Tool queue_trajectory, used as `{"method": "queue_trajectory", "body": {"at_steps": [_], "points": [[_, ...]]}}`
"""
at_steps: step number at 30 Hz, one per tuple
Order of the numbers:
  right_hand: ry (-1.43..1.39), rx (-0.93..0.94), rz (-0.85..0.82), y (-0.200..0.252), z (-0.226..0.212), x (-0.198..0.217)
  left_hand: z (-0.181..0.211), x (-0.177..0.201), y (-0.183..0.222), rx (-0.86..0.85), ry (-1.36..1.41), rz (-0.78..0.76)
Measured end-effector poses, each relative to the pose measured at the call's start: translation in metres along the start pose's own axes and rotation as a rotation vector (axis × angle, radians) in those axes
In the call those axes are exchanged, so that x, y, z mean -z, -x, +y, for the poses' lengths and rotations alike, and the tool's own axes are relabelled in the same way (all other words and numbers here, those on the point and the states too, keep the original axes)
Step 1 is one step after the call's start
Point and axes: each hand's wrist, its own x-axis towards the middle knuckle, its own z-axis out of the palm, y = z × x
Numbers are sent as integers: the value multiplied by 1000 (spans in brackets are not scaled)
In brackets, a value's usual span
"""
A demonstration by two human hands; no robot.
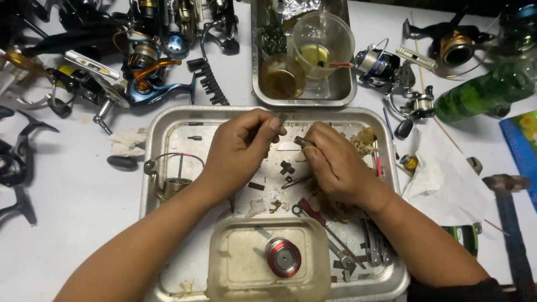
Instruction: Reassembling the internal mechanical components of a fishing reel body, including gears and pins.
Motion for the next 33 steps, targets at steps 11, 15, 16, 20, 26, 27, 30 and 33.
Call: {"method": "queue_trajectory", "body": {"at_steps": [11,15,16,20,26,27,30,33], "points": [[-39,-49,-6,2,5,4,0,3,-3,-1,99,61],[-106,-142,-16,-2,1,9,6,4,-5,-57,54,54],[-106,-143,-17,-1,3,9,7,4,-5,-56,55,54],[-342,-255,-1,10,14,4,8,3,-3,-131,-6,16],[-586,-340,66,7,11,-1,3,5,-3,-183,-98,-2],[-568,-351,72,4,8,1,3,7,-3,-175,-132,-4],[-396,-267,94,-9,-3,13,18,14,-10,-211,-153,-10],[-254,-464,71,-7,-17,33,40,31,-8,-212,-301,-50]]}}
